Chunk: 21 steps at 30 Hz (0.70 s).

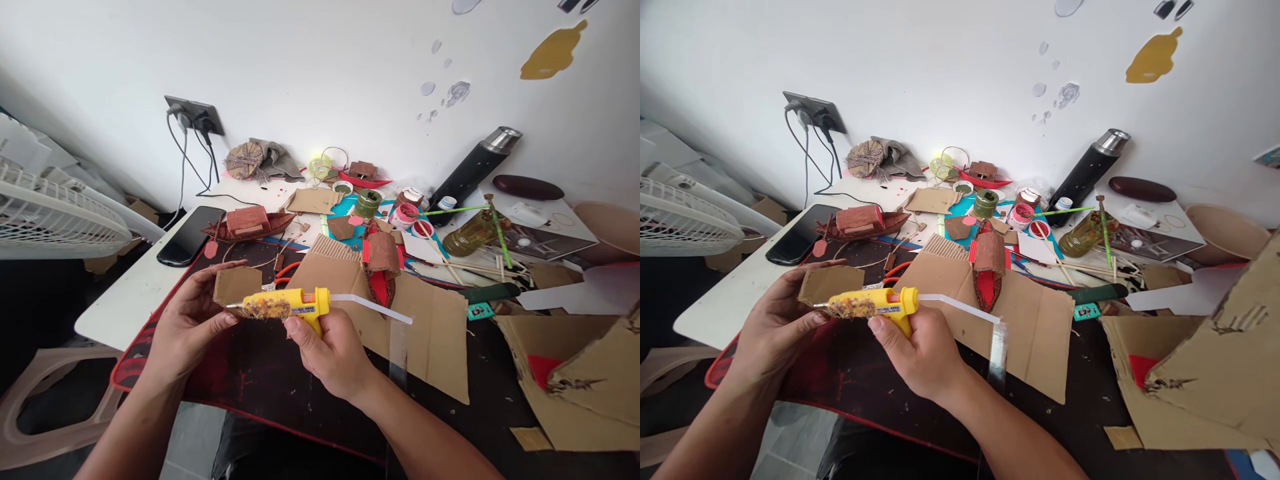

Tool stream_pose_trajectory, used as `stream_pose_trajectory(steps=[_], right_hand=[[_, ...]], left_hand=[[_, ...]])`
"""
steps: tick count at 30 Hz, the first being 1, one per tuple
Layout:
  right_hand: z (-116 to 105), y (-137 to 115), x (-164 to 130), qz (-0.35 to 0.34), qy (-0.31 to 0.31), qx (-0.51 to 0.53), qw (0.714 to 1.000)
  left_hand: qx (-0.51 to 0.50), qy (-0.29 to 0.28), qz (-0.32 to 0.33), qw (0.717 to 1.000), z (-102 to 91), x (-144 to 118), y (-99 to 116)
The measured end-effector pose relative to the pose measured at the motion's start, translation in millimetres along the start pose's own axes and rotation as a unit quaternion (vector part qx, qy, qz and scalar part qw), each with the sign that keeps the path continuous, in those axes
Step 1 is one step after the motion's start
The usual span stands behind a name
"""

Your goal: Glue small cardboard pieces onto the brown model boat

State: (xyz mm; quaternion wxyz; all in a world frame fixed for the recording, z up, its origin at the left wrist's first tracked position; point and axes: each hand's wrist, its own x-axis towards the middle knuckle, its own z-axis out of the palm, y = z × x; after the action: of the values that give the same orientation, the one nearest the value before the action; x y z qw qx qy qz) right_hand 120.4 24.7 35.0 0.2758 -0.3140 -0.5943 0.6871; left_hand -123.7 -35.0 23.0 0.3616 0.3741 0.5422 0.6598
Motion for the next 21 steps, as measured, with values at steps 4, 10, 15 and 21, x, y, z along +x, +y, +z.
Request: stream_pose_trajectory(steps=[4, 10, 15, 21], right_hand=[[0.0, -0.1, -0.8, -0.002, 0.001, -0.01, 1.0], [-0.8, -1.1, -1.4, -0.004, 0.0, -0.026, 1.0], [-0.9, -3.9, -1.3, -0.008, 0.002, -0.039, 0.999], [-1.6, -7.7, -0.8, -0.028, 0.003, -0.04, 0.999]], left_hand=[[0.002, 0.0, 0.009, 1.0, -3.4, 0.4, -2.4], [0.002, -0.001, 0.011, 1.0, -8.6, 1.5, -6.8], [0.01, 0.006, 0.005, 1.0, -6.9, 1.2, -3.8], [0.014, 0.011, -0.002, 1.0, -5.4, 1.8, 0.3]])
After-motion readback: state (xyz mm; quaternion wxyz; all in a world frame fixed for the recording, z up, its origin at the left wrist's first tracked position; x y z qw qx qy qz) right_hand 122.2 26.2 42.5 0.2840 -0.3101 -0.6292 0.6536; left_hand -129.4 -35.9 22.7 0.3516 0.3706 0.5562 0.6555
